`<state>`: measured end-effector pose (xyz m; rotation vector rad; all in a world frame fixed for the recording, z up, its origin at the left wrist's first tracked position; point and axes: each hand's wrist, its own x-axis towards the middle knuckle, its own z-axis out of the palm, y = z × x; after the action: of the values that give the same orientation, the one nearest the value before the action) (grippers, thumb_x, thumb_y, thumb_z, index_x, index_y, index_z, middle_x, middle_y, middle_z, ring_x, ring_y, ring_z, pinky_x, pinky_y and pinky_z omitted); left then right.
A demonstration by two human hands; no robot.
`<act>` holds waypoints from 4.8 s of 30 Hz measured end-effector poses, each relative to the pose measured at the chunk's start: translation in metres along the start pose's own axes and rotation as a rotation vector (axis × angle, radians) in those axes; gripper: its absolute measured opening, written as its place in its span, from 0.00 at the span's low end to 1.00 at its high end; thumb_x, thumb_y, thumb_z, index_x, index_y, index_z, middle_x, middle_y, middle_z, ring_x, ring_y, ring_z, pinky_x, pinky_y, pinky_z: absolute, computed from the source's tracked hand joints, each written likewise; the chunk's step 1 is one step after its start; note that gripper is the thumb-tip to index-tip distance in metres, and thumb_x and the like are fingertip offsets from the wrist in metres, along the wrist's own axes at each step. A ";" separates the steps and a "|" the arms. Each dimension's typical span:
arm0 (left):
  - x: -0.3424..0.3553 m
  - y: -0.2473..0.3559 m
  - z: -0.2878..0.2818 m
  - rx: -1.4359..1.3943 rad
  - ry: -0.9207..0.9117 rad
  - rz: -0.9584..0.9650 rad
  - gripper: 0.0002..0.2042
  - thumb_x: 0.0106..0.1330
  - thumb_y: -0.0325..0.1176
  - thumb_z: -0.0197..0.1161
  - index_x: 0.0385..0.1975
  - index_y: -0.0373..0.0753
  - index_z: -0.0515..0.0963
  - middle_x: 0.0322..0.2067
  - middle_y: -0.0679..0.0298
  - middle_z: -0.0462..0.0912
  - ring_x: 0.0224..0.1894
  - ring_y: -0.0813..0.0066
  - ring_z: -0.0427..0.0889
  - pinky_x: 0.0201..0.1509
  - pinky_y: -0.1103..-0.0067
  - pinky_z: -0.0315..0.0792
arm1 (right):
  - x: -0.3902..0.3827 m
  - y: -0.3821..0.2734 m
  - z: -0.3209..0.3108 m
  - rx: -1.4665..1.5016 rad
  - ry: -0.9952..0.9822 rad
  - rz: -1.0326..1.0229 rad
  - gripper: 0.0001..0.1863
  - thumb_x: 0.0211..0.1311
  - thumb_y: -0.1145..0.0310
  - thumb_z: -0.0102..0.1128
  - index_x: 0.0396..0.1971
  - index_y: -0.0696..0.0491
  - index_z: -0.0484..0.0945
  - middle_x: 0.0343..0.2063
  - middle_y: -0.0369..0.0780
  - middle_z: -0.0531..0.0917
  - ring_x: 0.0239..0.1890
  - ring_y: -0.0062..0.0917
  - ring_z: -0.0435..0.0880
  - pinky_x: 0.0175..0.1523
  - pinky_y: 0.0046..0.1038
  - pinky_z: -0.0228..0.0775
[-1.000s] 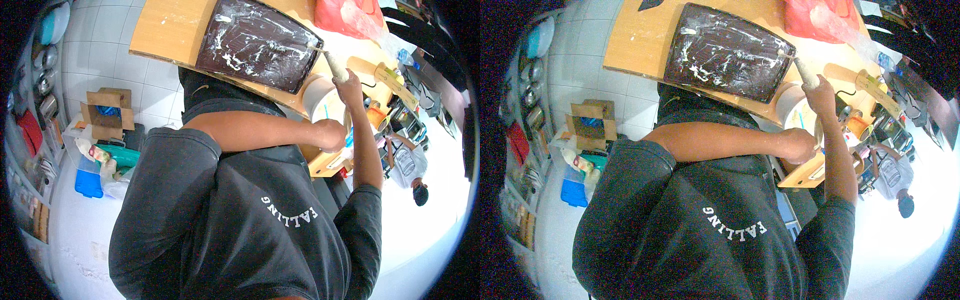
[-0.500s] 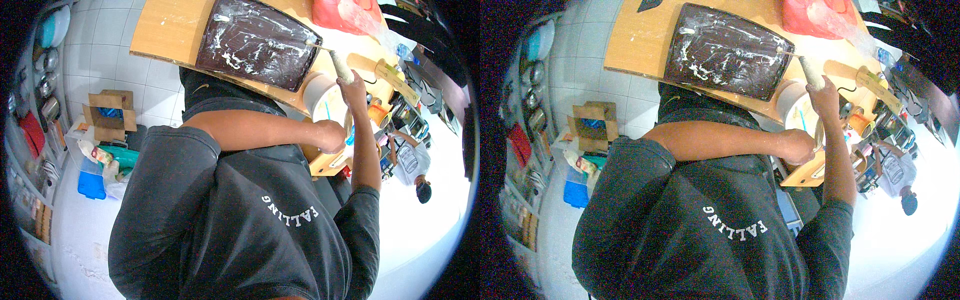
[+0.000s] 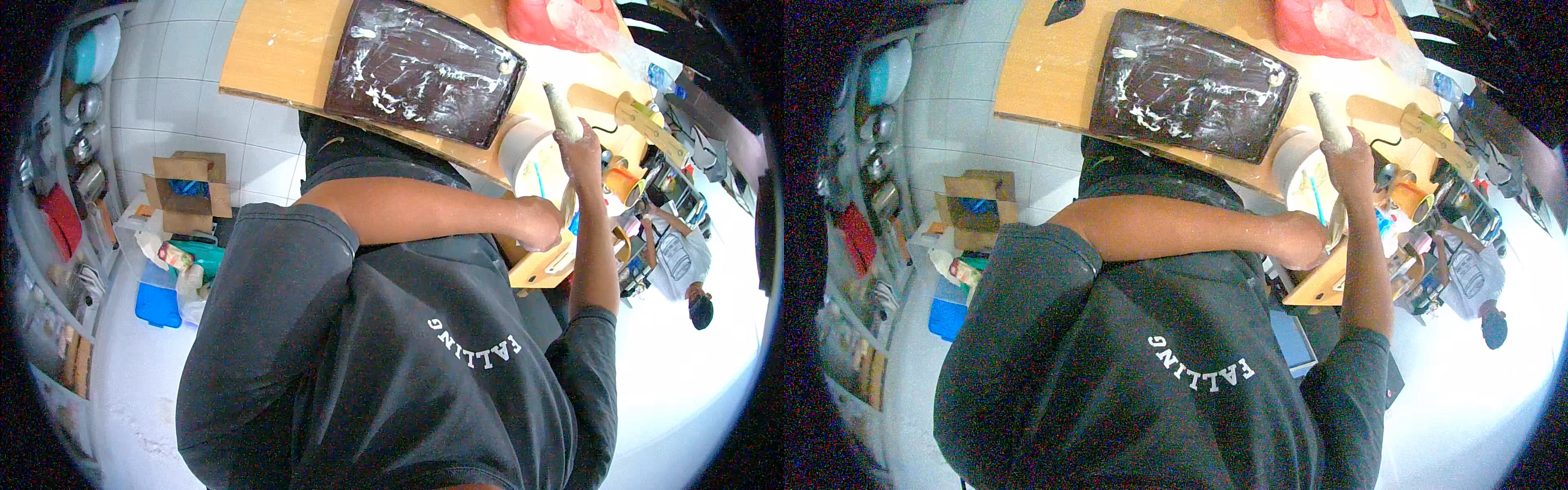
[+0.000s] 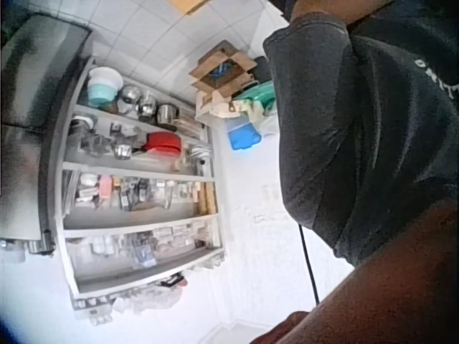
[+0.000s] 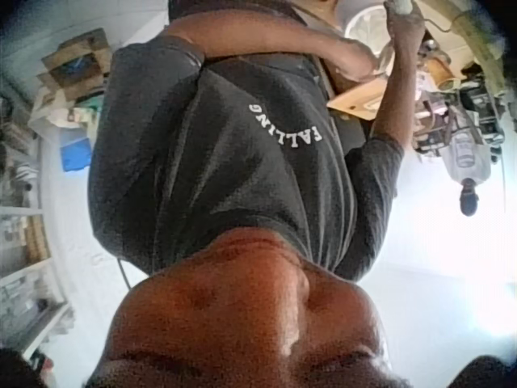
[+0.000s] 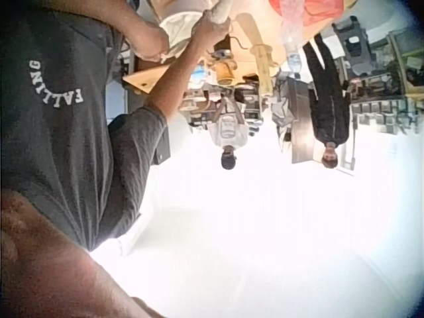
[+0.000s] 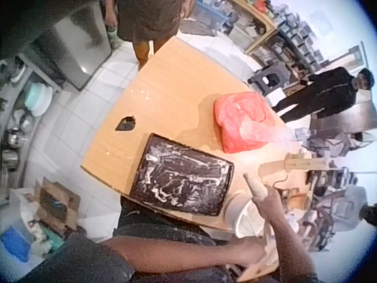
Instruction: The person pipes portions of dough from a piping bag onto a dark tray, handling the bag with both hands to squeeze out individual dollops.
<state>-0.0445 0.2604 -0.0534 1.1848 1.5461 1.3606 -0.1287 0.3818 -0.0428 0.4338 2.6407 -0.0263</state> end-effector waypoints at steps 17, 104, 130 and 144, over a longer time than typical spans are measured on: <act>-0.038 -0.011 -0.011 -0.084 -0.022 -0.132 0.16 0.62 0.38 0.51 0.31 0.30 0.80 0.32 0.41 0.81 0.37 0.42 0.82 0.42 0.55 0.76 | -0.001 -0.041 0.013 0.196 -0.200 -0.078 0.34 0.55 0.44 0.64 0.45 0.63 0.77 0.34 0.53 0.83 0.39 0.41 0.82 0.47 0.36 0.72; -0.058 -0.011 -0.048 0.107 0.029 -0.073 0.17 0.60 0.38 0.51 0.22 0.31 0.81 0.26 0.42 0.82 0.33 0.42 0.83 0.38 0.56 0.77 | 0.076 -0.081 0.043 0.641 -0.609 0.257 0.17 0.48 0.70 0.66 0.38 0.63 0.77 0.24 0.45 0.81 0.18 0.29 0.79 0.21 0.34 0.70; -0.078 -0.026 -0.073 -0.164 0.080 -0.192 0.21 0.66 0.40 0.47 0.26 0.25 0.79 0.31 0.38 0.81 0.34 0.39 0.82 0.41 0.52 0.76 | 0.074 -0.082 0.059 -0.061 -0.246 0.050 0.21 0.47 0.65 0.63 0.45 0.53 0.81 0.39 0.51 0.84 0.46 0.42 0.83 0.52 0.38 0.74; -0.067 -0.034 -0.072 0.051 0.080 -0.105 0.16 0.64 0.35 0.49 0.25 0.32 0.82 0.27 0.43 0.81 0.31 0.43 0.83 0.36 0.54 0.78 | 0.073 -0.072 0.063 -0.154 -0.179 0.017 0.29 0.51 0.50 0.67 0.51 0.51 0.78 0.43 0.53 0.82 0.48 0.45 0.82 0.52 0.41 0.73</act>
<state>-0.0979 0.1754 -0.0780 1.0748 1.6843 1.3209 -0.1850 0.3297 -0.1356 0.3835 2.4415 0.1364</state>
